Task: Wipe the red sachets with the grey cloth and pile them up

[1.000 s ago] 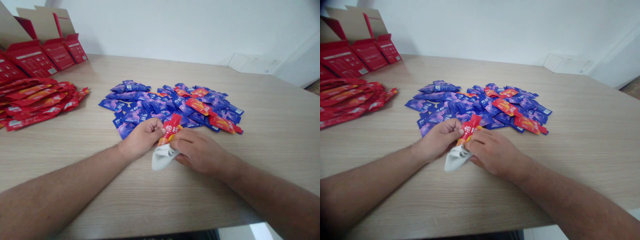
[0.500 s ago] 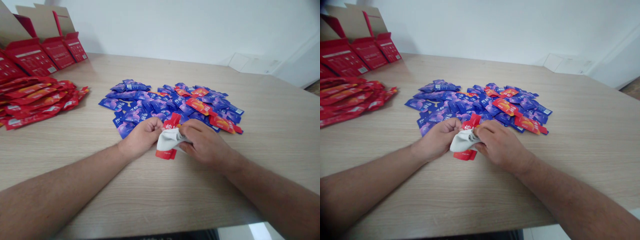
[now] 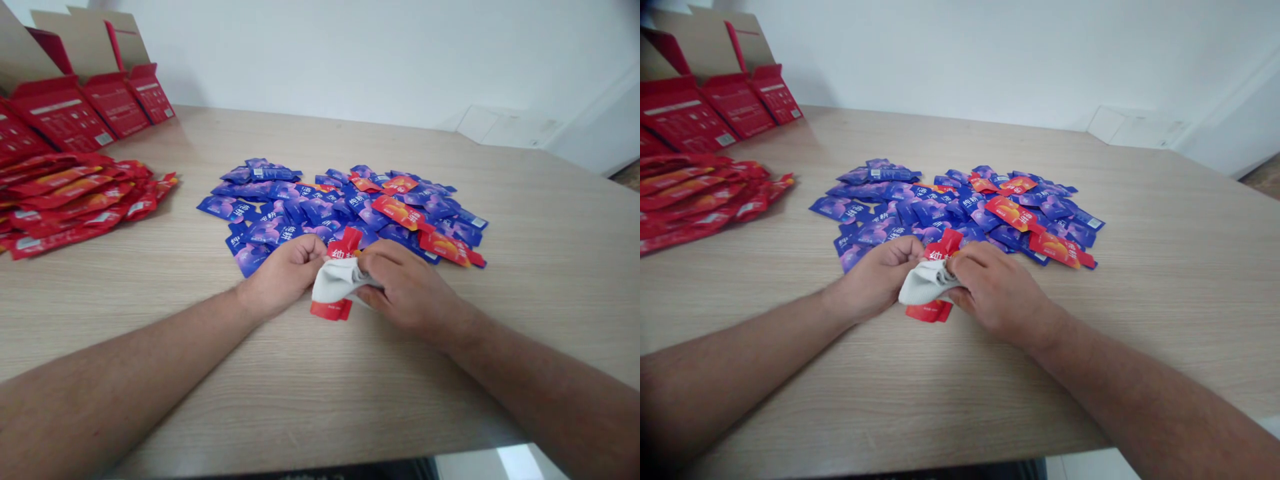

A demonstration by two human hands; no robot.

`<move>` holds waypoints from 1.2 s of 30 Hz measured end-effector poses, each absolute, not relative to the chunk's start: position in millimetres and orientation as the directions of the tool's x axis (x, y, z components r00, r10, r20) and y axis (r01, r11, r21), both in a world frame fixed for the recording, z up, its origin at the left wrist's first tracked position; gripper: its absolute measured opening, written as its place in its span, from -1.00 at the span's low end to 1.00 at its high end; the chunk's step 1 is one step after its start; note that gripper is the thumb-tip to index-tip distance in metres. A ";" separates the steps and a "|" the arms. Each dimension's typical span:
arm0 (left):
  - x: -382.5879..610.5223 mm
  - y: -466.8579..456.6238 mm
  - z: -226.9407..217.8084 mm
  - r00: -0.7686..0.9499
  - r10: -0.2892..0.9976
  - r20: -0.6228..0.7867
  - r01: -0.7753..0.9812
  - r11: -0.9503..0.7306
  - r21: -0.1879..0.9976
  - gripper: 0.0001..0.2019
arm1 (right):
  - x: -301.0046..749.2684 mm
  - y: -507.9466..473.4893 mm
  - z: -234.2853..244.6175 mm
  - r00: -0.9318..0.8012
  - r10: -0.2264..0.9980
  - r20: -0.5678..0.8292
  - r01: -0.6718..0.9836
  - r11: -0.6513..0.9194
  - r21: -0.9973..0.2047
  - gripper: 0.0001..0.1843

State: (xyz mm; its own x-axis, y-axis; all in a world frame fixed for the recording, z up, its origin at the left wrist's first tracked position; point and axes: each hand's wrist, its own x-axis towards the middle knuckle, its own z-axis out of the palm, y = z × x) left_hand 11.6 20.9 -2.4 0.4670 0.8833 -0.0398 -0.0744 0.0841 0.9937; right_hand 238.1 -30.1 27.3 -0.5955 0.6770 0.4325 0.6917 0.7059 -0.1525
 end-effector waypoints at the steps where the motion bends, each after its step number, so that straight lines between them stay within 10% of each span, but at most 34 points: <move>1: 11.3 21.1 -2.6 0.472 0.881 -0.042 -0.072 0.086 0.994 -0.69 | 236.5 -31.3 27.2 -0.642 0.648 0.410 0.653 0.742 -0.149 -0.90; 17: 11.2 20.4 -2.2 0.479 0.878 -0.026 -0.074 0.069 0.995 -0.74 | 232.8 -35.0 27.7 -0.743 0.568 0.353 0.561 0.817 -0.133 -0.92; 23: 12.1 19.9 -0.8 0.459 0.888 -0.034 -0.066 0.072 0.995 -0.69 | 238.5 -30.0 26.7 -0.540 0.729 0.421 0.740 0.649 -0.176 -0.85; 29: 11.3 21.0 -3.5 0.484 0.875 -0.026 -0.089 0.079 0.993 -0.76 | 232.3 -34.7 27.0 -0.745 0.571 0.343 0.556 0.817 -0.153 -0.96; 36: 11.1 21.2 -2.5 0.477 0.879 -0.019 -0.095 0.073 0.993 -0.70 | 243.4 -24.2 28.6 -0.479 0.728 0.490 0.737 0.637 -0.226 -0.84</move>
